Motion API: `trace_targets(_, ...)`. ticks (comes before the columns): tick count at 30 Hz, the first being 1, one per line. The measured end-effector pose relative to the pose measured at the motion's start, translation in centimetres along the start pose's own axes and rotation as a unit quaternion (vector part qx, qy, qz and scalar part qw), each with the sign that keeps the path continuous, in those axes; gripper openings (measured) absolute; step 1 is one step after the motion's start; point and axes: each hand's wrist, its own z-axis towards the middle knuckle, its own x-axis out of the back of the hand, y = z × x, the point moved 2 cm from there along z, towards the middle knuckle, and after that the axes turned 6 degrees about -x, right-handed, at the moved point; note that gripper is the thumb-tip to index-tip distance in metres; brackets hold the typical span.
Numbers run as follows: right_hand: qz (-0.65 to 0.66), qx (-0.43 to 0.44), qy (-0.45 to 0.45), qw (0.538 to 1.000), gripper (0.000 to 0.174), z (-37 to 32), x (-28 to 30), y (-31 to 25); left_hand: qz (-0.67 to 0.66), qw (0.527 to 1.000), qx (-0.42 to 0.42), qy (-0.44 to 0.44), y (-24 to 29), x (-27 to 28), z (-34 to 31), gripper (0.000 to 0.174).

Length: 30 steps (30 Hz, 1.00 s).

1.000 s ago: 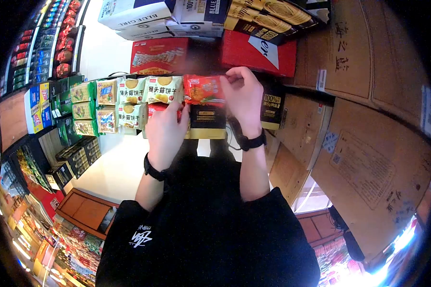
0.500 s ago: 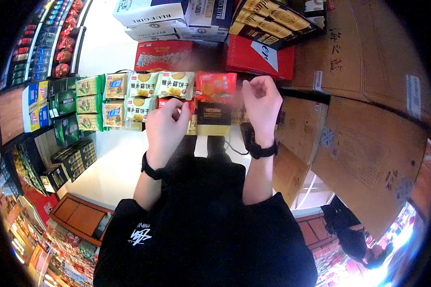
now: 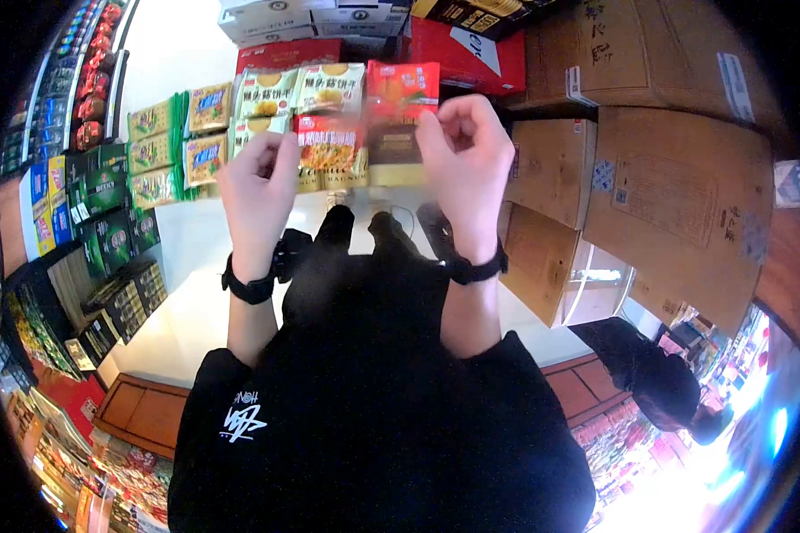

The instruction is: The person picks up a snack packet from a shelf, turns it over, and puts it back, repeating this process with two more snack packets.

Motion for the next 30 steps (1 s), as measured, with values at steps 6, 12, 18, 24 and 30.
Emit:
trace_targets(6,0.078,0.042,-0.118,0.989,0.015,-1.2,-2.7,-2.4,-0.006,0.994,0.016,0.110,1.3,3.0,-3.6,0.014)
trace_targets(12,0.123,0.068,-0.298,0.944,0.013,-4.5,-4.7,-3.8,0.046,0.967,0.087,0.235,2.4,5.9,-10.9,0.018)
trace_targets(18,0.107,0.109,-0.428,0.891,0.014,-9.9,-8.5,-7.1,0.052,0.913,0.149,0.376,3.6,10.2,-17.5,0.016)
trace_targets(24,0.125,0.167,-0.543,0.813,0.013,-18.1,-12.4,-9.3,0.101,0.858,0.167,0.476,4.0,14.8,-26.1,0.016)
trace_targets(30,0.119,0.207,-0.612,0.754,0.013,-30.0,-16.9,-12.6,0.120,0.780,0.214,0.576,4.0,21.8,-35.7,0.016)
